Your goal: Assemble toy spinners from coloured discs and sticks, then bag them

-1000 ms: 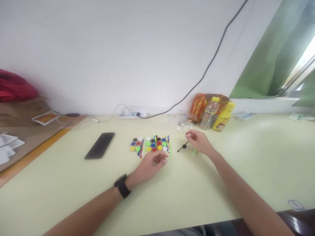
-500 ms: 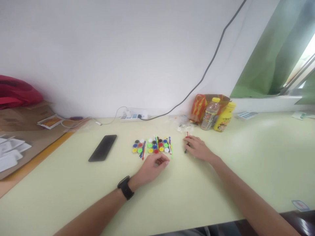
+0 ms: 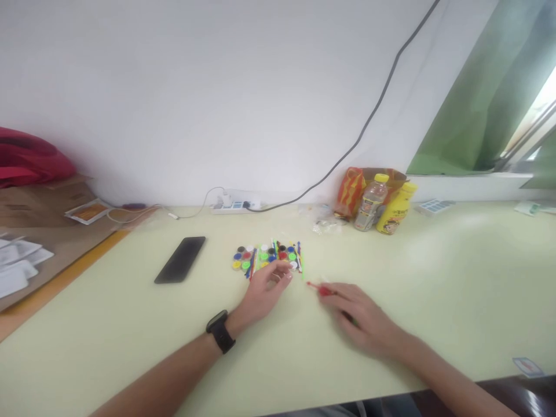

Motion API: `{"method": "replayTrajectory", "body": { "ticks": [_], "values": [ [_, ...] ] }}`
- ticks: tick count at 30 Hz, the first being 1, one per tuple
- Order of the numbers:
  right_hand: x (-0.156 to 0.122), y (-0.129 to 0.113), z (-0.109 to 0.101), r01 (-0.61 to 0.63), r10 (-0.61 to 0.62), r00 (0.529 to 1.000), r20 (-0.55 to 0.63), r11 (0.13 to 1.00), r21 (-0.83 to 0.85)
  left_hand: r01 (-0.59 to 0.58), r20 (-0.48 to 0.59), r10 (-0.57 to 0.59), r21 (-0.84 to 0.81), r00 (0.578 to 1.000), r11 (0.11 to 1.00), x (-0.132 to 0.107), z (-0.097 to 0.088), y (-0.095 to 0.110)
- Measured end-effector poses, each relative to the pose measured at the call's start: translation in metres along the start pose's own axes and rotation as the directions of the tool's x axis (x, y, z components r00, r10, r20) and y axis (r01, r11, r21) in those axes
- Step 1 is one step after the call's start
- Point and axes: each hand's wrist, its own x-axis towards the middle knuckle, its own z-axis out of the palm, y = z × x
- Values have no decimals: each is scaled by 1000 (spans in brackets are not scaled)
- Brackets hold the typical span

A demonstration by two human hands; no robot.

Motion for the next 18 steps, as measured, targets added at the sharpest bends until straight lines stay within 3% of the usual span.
{"method": "replayTrajectory", "body": {
  "ticks": [6,10,12,15,18],
  "values": [
    [47,-57,10,269,-271,959,88,963,31,-48,-131,33,-114,991,992,-1,-6,2],
    [81,-46,7,291,-293,955,-46,956,-42,-87,-224,53,-144,973,986,2,-18,3],
    [100,-23,-1,192,-205,969,-135,976,-97,-90,-263,55,-123,963,988,5,-25,4],
    [130,26,-19,-109,81,984,-157,977,-181,-73,-314,39,-96,949,993,12,-32,7],
    [152,70,-35,-409,407,911,-61,878,-247,-52,-361,22,-72,932,996,21,-38,15]
  ]
}}
